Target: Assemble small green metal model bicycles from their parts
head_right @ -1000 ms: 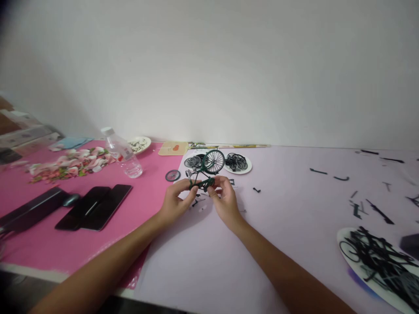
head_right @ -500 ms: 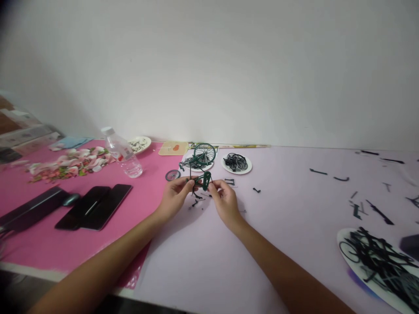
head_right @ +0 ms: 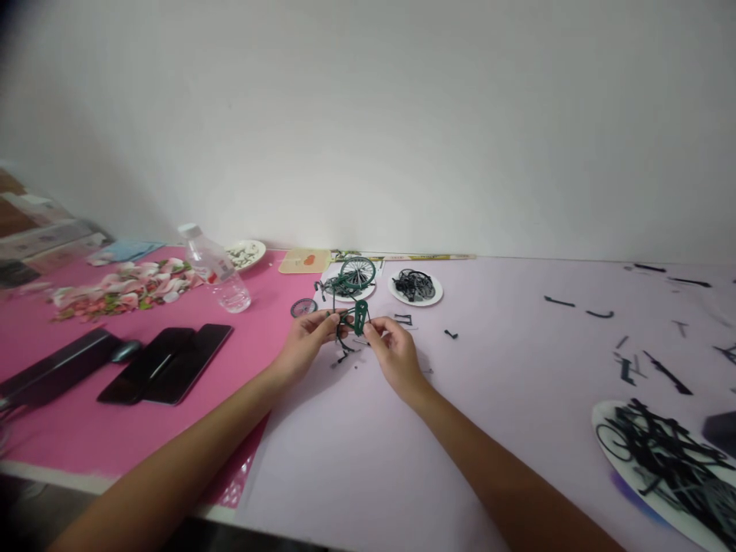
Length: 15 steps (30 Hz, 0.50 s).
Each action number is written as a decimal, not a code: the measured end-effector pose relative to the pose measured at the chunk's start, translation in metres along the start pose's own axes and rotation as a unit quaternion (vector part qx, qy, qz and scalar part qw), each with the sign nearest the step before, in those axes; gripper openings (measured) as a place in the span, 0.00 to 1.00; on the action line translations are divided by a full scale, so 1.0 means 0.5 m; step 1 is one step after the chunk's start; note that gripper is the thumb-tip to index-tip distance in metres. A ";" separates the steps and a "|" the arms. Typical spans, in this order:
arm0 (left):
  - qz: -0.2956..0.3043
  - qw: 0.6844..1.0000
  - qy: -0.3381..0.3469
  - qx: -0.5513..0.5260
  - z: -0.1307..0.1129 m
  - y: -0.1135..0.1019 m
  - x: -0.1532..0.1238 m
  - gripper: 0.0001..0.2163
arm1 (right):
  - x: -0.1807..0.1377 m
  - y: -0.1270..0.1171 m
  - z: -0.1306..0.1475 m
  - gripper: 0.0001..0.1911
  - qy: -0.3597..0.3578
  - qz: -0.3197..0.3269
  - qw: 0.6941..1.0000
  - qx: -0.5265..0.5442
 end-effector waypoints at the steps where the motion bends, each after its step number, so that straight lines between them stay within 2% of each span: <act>1: 0.001 1.000 0.001 0.003 -0.001 0.001 -0.001 0.18 | 0.000 -0.001 0.003 0.17 -0.002 -0.001 1.000 -0.003; 8: -0.020 1.000 0.003 0.012 -0.009 -0.005 0.002 0.18 | 0.022 -0.029 0.024 0.20 -0.019 -0.022 0.997 -0.068; 12: -0.054 0.998 0.016 0.011 -0.013 -0.020 0.009 0.19 | 0.050 -0.083 0.042 0.24 -0.022 -0.073 0.992 -0.104; 15: -0.071 0.997 0.024 0.019 -0.014 -0.029 0.013 0.19 | 0.068 -0.126 0.063 0.26 -0.009 -0.069 0.983 -0.171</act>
Point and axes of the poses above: each hand's wrist, its own x-axis towards the middle knuckle, its own y-axis out of the palm, z = x × y, the point moved 7 cm from there along x, towards the middle knuckle, and after that the axes turned 4 degrees about x, right-handed, at the moved point
